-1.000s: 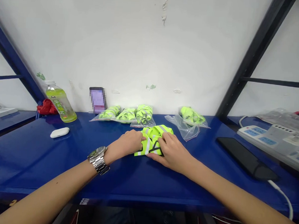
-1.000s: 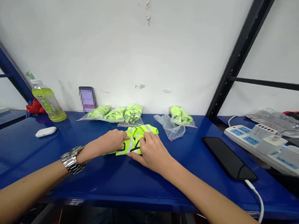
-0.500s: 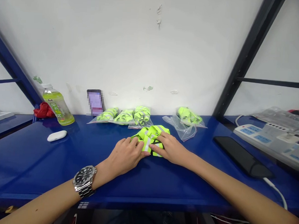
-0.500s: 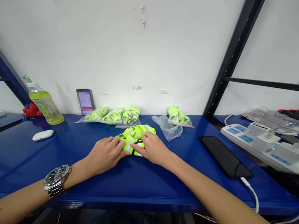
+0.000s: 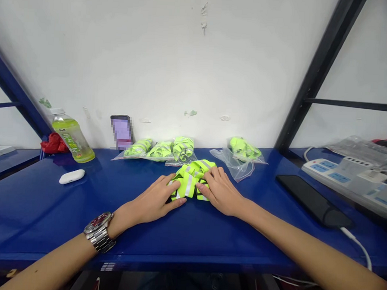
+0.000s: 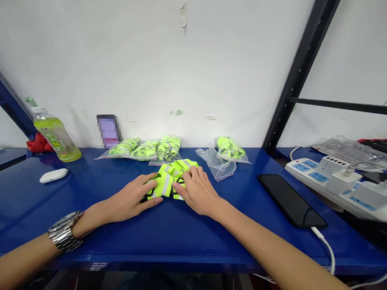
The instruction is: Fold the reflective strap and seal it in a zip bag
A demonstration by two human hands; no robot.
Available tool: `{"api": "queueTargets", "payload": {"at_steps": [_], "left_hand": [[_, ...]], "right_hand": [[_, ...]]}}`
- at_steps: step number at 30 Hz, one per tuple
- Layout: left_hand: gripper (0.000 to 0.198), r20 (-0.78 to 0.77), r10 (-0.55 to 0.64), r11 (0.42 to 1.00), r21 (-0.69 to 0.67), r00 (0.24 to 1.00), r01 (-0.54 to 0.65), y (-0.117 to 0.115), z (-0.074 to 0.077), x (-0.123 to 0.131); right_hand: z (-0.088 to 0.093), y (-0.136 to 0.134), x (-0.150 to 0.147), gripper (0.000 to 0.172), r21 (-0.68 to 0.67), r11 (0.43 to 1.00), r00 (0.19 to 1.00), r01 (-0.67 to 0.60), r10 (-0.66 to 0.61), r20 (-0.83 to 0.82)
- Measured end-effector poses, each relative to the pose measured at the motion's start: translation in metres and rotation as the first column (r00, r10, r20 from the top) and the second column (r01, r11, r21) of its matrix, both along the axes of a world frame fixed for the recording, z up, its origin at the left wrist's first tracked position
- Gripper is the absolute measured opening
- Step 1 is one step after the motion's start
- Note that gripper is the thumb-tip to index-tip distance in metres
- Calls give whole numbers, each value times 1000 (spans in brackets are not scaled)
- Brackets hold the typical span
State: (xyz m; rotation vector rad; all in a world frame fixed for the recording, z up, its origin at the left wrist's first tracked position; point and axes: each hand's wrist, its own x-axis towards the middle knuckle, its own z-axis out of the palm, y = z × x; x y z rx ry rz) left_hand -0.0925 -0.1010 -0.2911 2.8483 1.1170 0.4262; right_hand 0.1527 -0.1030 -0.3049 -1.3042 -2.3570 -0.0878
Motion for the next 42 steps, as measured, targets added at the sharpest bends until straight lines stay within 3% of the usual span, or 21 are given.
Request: {"api": "queueTargets", "payload": {"at_steps": [6,13,21,27,31,33,34,36,39,42], "left_hand": [[21,-7,24,999,47,1000,-24,6,-3,4],[10,26,32,999,25,999,-33,7,-7,4],[6,120,76,997,8,990,-77,4,-8,15],[11,192,64,996,-70,979,-52,-6,-2,20],[11,270,98,978,-205,958,-43,-7,-2,23],[14,420,173,948,-318,891,-34,-4,-4,29],[17,521,230,925,-379,822,-19,-3,-6,34],[24,701,360,871,-489,615,48,-1,-8,48],[27,810,486,810,-559,329,179,-4,-9,73],[22,828,513,753,-560,226,346,-9,-6,93]], "right_hand": [[2,-4,0,51,-99,992,995,-75,67,-74],[3,-2,0,83,-146,981,992,-129,127,-21],[1,-3,-5,50,-80,992,995,-94,95,7],[-1,-2,-5,54,-101,988,993,-116,111,-49],[-1,-1,-6,56,-135,983,988,-123,108,-111],[0,0,-8,52,-146,981,976,-126,96,-195],[0,0,-9,51,-146,980,962,-135,95,-255],[2,2,-11,48,-128,974,911,-187,123,-393],[5,1,-18,41,-73,953,786,-293,198,-586],[8,-3,-25,33,-77,947,675,-311,163,-719]]}}
